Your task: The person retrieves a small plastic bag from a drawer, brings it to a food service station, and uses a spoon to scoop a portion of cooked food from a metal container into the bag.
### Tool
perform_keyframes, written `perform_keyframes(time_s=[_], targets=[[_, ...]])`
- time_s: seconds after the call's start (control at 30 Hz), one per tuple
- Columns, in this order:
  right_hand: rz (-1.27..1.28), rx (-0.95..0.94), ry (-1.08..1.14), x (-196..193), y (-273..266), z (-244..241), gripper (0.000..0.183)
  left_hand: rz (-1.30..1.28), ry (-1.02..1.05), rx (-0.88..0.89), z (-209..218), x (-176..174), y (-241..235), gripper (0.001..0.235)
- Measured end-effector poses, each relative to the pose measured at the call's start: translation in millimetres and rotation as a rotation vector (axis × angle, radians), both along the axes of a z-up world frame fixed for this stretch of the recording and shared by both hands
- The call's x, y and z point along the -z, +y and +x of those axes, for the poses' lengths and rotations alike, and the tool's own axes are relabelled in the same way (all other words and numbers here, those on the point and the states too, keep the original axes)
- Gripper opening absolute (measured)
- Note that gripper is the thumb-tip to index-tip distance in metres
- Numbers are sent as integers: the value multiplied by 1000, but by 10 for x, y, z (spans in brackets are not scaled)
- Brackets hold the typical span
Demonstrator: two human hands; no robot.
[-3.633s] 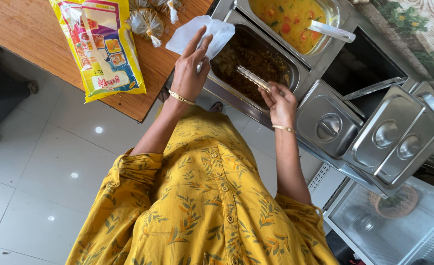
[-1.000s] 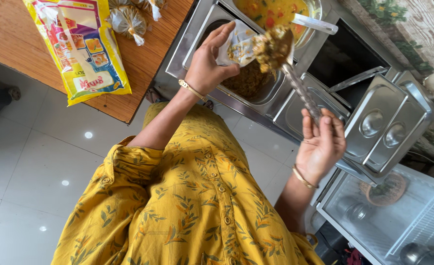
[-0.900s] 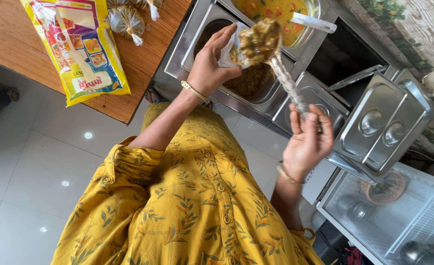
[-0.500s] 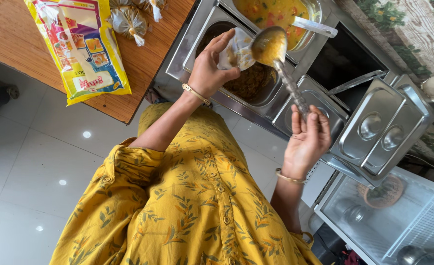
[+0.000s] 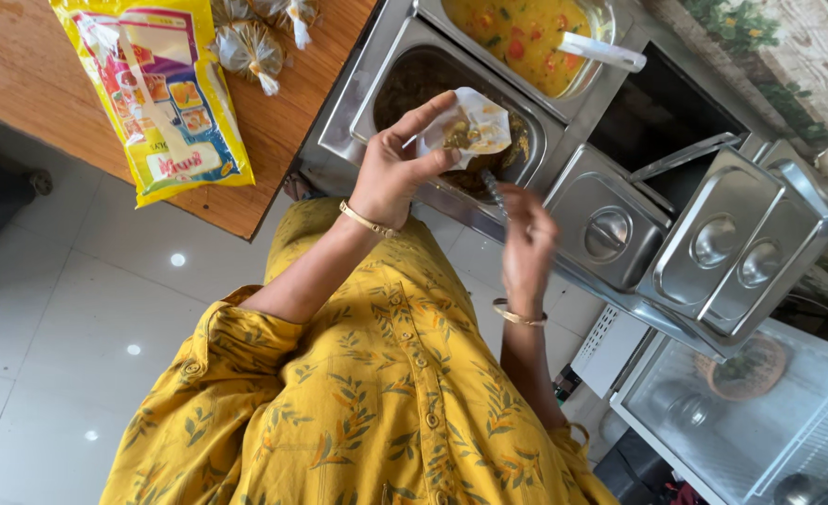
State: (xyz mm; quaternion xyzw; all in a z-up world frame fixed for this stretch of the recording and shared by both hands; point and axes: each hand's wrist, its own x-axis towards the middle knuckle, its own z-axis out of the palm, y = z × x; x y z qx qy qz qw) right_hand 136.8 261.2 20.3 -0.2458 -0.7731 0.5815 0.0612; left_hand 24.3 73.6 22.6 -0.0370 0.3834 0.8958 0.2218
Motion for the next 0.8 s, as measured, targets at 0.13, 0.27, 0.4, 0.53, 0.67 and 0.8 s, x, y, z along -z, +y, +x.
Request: perform_keyframes(time_s=[0.13,0.27,0.4,0.53,0.67,0.8], targets=[[-1331,-63,18,-147,-337,-252,31,56,-15,14,222,-41,-101,60],[-1162,-35,221,-255,-373,-359,24,164,-218,96,369,36,-364,42],[-911,-143,395,-399,-181,-341,18,160,-399,95,316,127,-503,46],[-867,-145,311,-511,-43,-358,11,-29,-177,194,268,4,-637,56],[-836,-333,233,-530,-17,-336,27,-532,171,205,336,-312,-575,59],[-10,-735,286,-503,-218,-275,40,-547,768,173,352,-564,-465,47]])
